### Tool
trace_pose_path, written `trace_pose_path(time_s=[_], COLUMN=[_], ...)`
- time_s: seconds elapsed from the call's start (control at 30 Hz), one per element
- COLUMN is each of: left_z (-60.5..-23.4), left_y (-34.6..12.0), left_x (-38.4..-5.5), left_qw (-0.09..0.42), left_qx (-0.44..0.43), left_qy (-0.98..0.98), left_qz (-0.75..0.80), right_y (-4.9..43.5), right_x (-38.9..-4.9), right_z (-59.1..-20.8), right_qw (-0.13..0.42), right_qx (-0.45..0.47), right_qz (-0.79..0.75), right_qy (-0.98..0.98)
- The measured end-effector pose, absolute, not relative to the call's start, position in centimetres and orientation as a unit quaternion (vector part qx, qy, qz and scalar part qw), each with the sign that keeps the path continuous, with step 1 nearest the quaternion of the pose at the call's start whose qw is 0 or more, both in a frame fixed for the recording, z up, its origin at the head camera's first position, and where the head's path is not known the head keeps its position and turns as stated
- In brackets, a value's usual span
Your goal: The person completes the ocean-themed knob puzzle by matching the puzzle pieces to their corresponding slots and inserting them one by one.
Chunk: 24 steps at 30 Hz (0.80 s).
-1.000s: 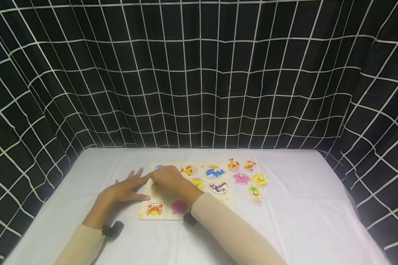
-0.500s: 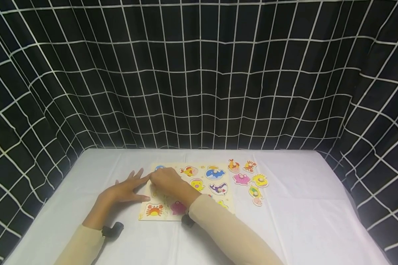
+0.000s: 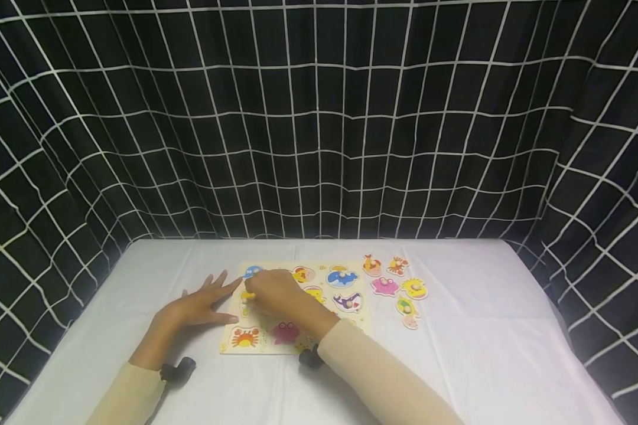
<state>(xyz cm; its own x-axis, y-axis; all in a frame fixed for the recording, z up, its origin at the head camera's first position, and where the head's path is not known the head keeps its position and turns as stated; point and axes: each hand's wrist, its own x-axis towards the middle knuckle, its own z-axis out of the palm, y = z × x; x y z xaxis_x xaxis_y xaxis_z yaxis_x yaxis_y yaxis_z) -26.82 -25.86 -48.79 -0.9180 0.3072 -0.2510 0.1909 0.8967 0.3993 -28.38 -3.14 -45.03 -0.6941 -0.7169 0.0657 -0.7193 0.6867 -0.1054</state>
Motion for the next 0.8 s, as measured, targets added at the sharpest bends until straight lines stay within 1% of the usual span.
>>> trace_pose_path(time_s=[0.2, 0.6, 0.8], left_z=[-48.8, -48.8, -48.6], left_y=[-25.7, -25.7, -25.6], left_x=[-26.6, -26.6, -26.5], left_qw=[0.152, 0.142, 0.151], left_qx=[0.129, 0.122, 0.126], left_qy=[0.962, 0.965, 0.962], left_qz=[0.185, 0.184, 0.188], right_y=[0.0, 6.4, 8.8], right_x=[-27.5, -25.6, -25.1], right_z=[-44.0, -42.9, -43.0], right_qw=[0.011, 0.032, 0.02], right_qx=[0.37, 0.32, 0.288], right_qz=[0.1, 0.162, 0.174], right_qy=[-0.924, -0.933, -0.942])
